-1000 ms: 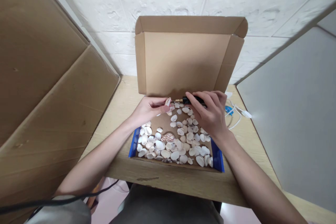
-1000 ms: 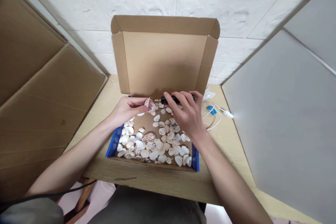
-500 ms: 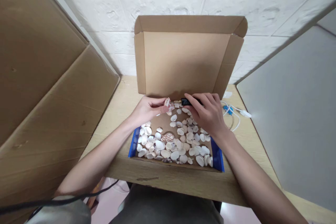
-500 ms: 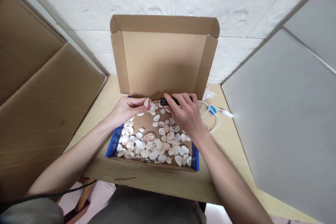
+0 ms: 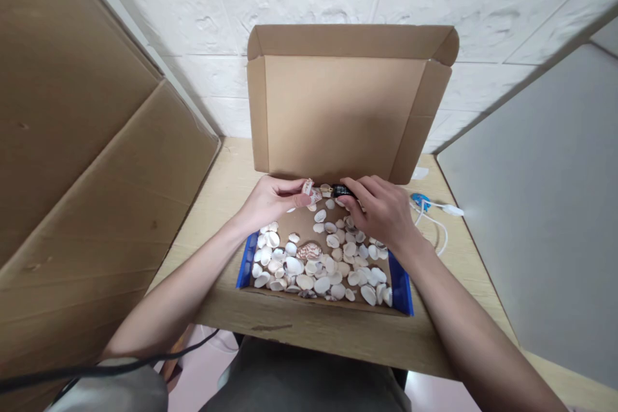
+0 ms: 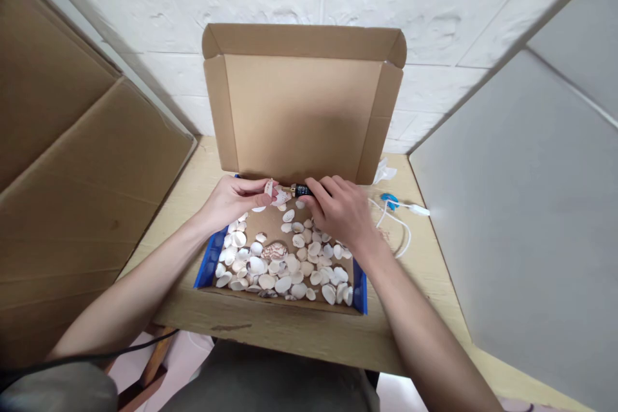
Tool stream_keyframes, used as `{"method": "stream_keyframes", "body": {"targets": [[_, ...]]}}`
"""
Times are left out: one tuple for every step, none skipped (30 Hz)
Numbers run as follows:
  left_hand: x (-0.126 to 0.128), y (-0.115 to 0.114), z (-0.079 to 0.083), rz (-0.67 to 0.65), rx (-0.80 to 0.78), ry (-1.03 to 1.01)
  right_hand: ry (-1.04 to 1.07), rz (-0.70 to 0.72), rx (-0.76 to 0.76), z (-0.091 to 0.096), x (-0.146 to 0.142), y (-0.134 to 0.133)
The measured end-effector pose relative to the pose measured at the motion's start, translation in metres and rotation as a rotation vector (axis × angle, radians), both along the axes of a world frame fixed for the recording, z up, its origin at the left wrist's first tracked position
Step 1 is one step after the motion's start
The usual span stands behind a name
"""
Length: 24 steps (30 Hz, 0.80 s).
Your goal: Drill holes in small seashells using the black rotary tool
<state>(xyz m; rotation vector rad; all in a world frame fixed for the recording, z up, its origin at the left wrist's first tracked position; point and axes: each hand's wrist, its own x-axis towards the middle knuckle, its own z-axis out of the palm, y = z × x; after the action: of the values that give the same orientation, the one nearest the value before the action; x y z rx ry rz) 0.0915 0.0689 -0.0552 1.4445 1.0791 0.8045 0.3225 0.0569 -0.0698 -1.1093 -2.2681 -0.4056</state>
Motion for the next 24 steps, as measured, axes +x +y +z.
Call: {"method": "stream_keyframes", "body": {"targets": [[0.001,0.000,0.001,-0.002,-0.004,-0.006,-0.002,0.013,0.025,0.001,0.000,0.000],[0.002,-0.001,0.001,-0.004,-0.011,-0.010,-0.012,0.046,0.052,0.001,0.000,0.001],[0.003,-0.001,0.002,-0.007,-0.018,-0.012,-0.029,0.083,0.070,0.002,-0.001,0.001],[0.004,-0.002,0.003,-0.007,-0.024,-0.010,-0.031,0.094,0.095,0.003,-0.002,0.001],[0.005,-0.002,0.003,-0.005,-0.028,-0.007,-0.036,0.101,0.107,0.004,-0.002,0.001],[0.005,-0.002,0.003,-0.003,-0.029,-0.007,-0.040,0.105,0.118,0.005,-0.003,0.000],[0.006,-0.002,0.003,-0.004,-0.027,-0.012,-0.042,0.105,0.124,0.006,-0.003,0.000],[0.006,-0.002,0.002,-0.008,-0.025,-0.022,-0.044,0.107,0.125,0.006,-0.004,0.000],[0.006,-0.002,0.001,-0.016,-0.023,-0.033,-0.045,0.110,0.126,0.007,-0.004,-0.001],[0.006,-0.002,0.000,-0.024,-0.021,-0.045,-0.044,0.115,0.125,0.007,-0.004,-0.001],[0.005,-0.002,-0.002,-0.030,-0.017,-0.055,-0.040,0.118,0.124,0.008,-0.004,-0.002],[0.005,-0.002,-0.003,-0.031,-0.012,-0.061,-0.035,0.120,0.124,0.008,-0.004,-0.002],[0.005,-0.002,-0.004,-0.030,-0.007,-0.063,-0.030,0.123,0.119,0.007,-0.004,-0.002],[0.004,-0.002,-0.004,-0.029,-0.001,-0.064,-0.026,0.126,0.103,0.006,-0.004,-0.001],[0.005,-0.002,-0.005,-0.034,0.005,-0.061,-0.023,0.132,0.077,0.005,-0.004,-0.001],[0.005,-0.002,-0.004,-0.039,0.009,-0.056,-0.021,0.143,0.040,0.003,-0.004,0.000],[0.005,-0.002,-0.004,-0.045,0.011,-0.049,-0.018,0.158,-0.006,0.001,-0.004,0.001],[0.006,-0.002,-0.003,-0.045,0.014,-0.042,-0.016,0.178,-0.052,-0.002,-0.004,0.001],[0.006,-0.002,-0.003,-0.039,0.016,-0.035,-0.012,0.199,-0.093,-0.004,-0.004,0.002],[0.007,-0.002,-0.003,-0.027,0.018,-0.032,-0.007,0.216,-0.124,-0.007,-0.004,0.002],[0.007,-0.001,-0.003,-0.013,0.020,-0.032,-0.006,0.220,-0.142,-0.009,-0.004,0.003],[0.007,-0.001,-0.004,-0.001,0.020,-0.037,-0.009,0.217,-0.157,-0.010,-0.005,0.002],[0.007,0.000,-0.005,0.003,0.020,-0.044,-0.011,0.214,-0.165,-0.011,-0.005,0.002],[0.006,0.000,-0.006,0.003,0.019,-0.052,-0.012,0.209,-0.169,-0.011,-0.005,0.002]]}}
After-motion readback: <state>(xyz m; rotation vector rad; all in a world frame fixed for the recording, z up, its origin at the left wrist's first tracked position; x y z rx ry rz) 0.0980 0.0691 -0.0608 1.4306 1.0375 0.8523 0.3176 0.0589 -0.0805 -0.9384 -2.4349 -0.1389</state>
